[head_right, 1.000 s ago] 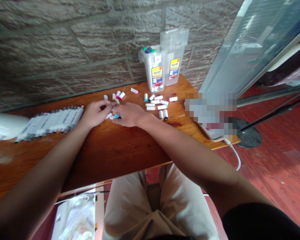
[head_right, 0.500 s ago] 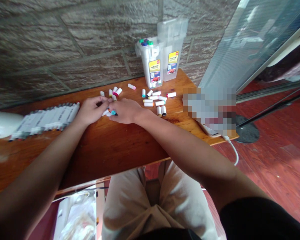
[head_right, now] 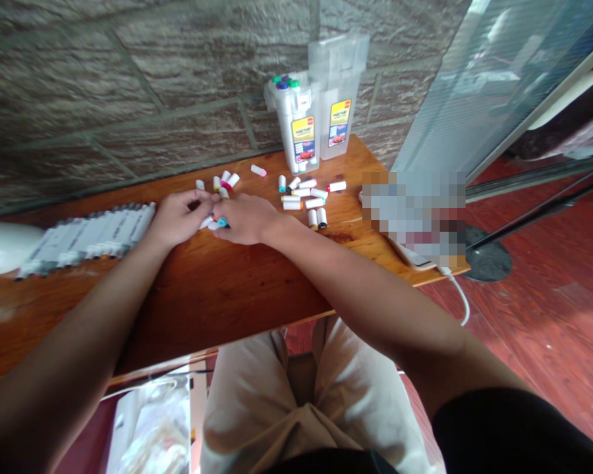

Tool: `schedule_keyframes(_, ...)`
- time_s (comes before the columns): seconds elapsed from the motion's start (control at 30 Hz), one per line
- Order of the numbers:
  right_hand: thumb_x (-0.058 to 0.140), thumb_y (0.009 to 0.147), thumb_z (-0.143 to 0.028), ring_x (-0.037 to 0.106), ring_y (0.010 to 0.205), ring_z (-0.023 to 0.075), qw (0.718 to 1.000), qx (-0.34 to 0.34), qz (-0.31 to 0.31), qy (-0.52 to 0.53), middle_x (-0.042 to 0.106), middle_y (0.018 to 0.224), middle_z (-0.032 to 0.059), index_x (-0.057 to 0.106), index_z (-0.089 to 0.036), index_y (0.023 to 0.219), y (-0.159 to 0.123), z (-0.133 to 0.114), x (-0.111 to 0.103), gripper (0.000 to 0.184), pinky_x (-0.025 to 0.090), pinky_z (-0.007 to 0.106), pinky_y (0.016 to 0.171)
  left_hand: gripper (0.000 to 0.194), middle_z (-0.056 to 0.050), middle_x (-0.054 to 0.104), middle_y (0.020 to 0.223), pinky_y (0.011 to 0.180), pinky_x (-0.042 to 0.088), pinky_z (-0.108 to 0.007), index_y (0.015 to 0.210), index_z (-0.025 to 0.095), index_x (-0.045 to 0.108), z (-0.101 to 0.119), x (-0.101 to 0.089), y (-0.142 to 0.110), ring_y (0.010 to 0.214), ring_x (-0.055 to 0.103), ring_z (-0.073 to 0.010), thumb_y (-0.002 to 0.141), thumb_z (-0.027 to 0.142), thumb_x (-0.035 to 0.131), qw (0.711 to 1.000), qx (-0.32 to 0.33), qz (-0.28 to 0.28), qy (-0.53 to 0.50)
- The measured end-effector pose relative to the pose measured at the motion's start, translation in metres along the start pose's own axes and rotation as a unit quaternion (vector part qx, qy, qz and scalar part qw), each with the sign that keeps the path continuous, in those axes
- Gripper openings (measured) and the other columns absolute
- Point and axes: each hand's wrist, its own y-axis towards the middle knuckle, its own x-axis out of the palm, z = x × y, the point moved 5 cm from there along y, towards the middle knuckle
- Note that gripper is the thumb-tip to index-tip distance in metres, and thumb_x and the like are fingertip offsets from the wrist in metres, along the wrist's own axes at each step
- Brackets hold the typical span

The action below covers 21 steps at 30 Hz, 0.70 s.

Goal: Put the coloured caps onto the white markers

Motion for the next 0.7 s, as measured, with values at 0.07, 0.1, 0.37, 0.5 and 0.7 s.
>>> schedule_keyframes(0.07, 0.063, 0.1, -0.038, 0.07, 0.101, 0.0238, 1.0, 0.001, 0.001, 0.001, 0.075, 0.11, 0.0097, 0.073, -0.017, 0.115, 0.0001, 0.0002, 0.0002, 0.028, 0.045, 0.031, 0.084, 0.029, -0.002, 0.076, 0.079, 0.074, 0.05, -0.029, 0.079, 0.019, 0.074, 0.0001, -0.0002, 0.0, 0.076, 0.067, -0.0181, 0.091, 0.042, 0.06, 1.0, 0.001, 0.001, 0.003)
schedule_keyframes(0.1, 0.063, 0.1, -0.038, 0.07, 0.1, 0.0236, 1.0, 0.0, 0.002, 0.002, 0.075, 0.11, 0.0096, 0.073, -0.017, 0.115, 0.0002, 0.0001, 0.0003, 0.028, 0.045, 0.031, 0.084, 0.028, -0.002, 0.077, 0.079, 0.074, 0.05, -0.029, 0.079, 0.02, 0.074, 0.0002, -0.0002, 0.0, 0.076, 0.067, -0.018, 0.091, 0.041, 0.061, 1.0, 0.002, 0.0, 0.003)
schedule_keyframes(0.37, 0.063, 0.1, -0.037, 0.07, 0.1, 0.0238, 1.0, -0.005, 0.001, 0.001, 0.075, 0.11, 0.0101, 0.073, -0.017, 0.115, 0.0007, 0.0, 0.0002, 0.028, 0.045, 0.031, 0.082, 0.027, -0.002, 0.078, 0.081, 0.076, 0.051, -0.03, 0.077, 0.02, 0.073, 0.0001, 0.0005, 0.0, 0.078, 0.068, -0.0184, 0.091, 0.04, 0.06, 1.0, 0.004, -0.004, -0.007)
schedule_keyframes(0.5, 0.062, 0.1, -0.036, 0.07, 0.101, 0.0222, 1.0, -0.007, -0.001, 0.0, 0.075, 0.113, 0.0099, 0.074, -0.017, 0.115, 0.0009, -0.0007, -0.0001, 0.027, 0.045, 0.03, 0.084, 0.026, -0.002, 0.078, 0.08, 0.075, 0.051, -0.029, 0.077, 0.02, 0.073, 0.0005, 0.0005, 0.0001, 0.077, 0.068, -0.0182, 0.091, 0.038, 0.061, 1.0, -0.003, -0.003, -0.007)
schedule_keyframes(0.7, 0.063, 0.1, -0.037, 0.069, 0.102, 0.022, 1.0, -0.005, -0.004, 0.002, 0.074, 0.115, 0.0097, 0.074, -0.017, 0.115, 0.0012, -0.0007, 0.0005, 0.027, 0.045, 0.03, 0.086, 0.025, -0.002, 0.078, 0.083, 0.076, 0.051, -0.029, 0.079, 0.02, 0.074, 0.0007, 0.0001, 0.0, 0.079, 0.069, -0.0179, 0.091, 0.038, 0.061, 1.0, -0.008, -0.004, -0.004)
